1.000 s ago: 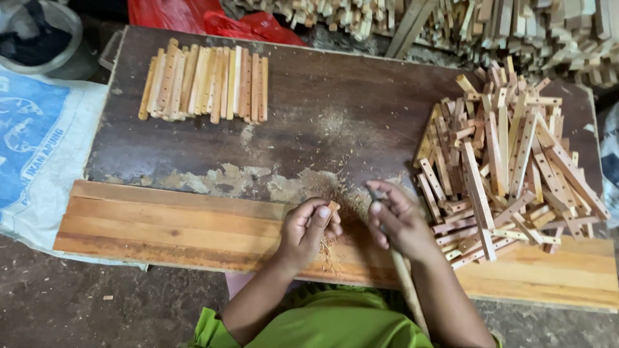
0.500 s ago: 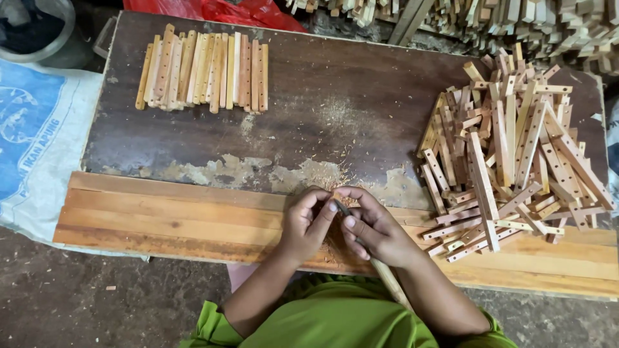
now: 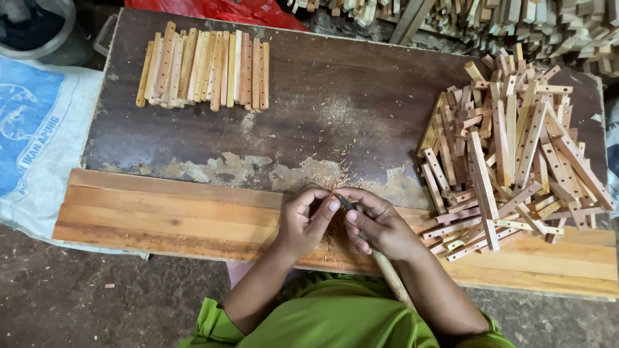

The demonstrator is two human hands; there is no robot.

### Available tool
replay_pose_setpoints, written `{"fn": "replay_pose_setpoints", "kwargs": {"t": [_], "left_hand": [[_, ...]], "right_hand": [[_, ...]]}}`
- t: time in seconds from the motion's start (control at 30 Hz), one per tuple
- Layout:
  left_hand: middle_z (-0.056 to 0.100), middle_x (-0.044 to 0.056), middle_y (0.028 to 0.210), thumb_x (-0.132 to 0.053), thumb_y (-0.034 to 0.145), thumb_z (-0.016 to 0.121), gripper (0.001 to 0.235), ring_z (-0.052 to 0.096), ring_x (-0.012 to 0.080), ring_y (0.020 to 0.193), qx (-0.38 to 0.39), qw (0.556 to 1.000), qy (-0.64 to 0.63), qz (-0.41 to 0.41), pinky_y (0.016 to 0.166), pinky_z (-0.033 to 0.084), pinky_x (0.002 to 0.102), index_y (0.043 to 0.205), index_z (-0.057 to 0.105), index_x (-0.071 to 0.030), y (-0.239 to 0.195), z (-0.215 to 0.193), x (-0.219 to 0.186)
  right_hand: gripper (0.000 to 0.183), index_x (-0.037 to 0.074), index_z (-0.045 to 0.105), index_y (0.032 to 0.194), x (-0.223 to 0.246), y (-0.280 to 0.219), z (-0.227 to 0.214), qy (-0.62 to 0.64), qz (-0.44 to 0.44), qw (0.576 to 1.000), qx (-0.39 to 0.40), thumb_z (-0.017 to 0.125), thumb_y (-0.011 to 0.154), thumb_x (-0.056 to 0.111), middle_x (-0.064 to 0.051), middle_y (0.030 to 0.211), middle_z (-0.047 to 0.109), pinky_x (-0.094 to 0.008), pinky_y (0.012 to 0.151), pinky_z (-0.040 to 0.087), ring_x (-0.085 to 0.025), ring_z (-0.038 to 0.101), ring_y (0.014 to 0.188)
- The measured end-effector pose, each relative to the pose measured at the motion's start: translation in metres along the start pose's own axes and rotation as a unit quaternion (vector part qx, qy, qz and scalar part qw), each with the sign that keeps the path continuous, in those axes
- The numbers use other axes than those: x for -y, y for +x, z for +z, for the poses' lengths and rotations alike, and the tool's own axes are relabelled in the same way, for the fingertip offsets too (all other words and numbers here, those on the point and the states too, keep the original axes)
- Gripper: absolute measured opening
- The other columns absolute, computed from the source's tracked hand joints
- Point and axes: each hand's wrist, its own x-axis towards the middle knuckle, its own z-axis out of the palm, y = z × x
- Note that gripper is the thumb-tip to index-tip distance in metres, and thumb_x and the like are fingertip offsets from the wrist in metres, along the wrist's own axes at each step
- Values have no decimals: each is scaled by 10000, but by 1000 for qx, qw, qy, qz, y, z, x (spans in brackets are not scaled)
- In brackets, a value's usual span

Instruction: Finishing wooden slats by scraping off debris with a hand tool and stacking them.

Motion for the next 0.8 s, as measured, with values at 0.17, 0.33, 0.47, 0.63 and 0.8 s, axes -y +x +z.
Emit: {"fn": "replay_pose_setpoints", "kwargs": {"t": [0.17,0.33,0.47,0.63,0.8], "left_hand": [[683,138,787,-138,994,653,186,626,147,640,12,995,-79,-63,564,523,292,1052,647,38,-18,2,23],[661,137,626,-143,1033,592,217,620,174,529,19,998,-18,-50,502,501,307,996,658,61,-14,-1,24],[695,159,645,-156,1028,592,220,643,189,537,12,999,-5,-53,505,520,313,996,680,42,-21,0,29],[713,165,675,-156,1036,585,227,621,156,540,3,996,-41,-82,506,522,293,971,679,40,-29,1,34],[672,173,667,-182,1060,558,248,571,135,483,24,972,-177,-155,399,454,226,983,636,41,-37,7,46]], "right_hand": [[467,-14,459,1474,4,-1,-13,-9,-8,1000,-6,433,1008,-11,-76,652,524,-229,312,464,-109,532,397],[504,-18,359,1492,8,-5,8,24,1,999,23,468,1000,-6,-83,669,500,-249,317,469,-115,509,395],[461,-22,385,1457,3,-3,9,36,9,999,25,464,1002,-18,-89,640,494,-252,314,471,-124,503,377],[407,-40,442,1413,-5,-1,-4,37,16,999,18,455,1006,-17,-89,629,500,-246,309,460,-124,508,382],[404,12,455,1416,-9,-5,-28,5,-3,1000,-15,422,1014,-8,-76,641,481,-238,299,441,-119,505,397]]}}
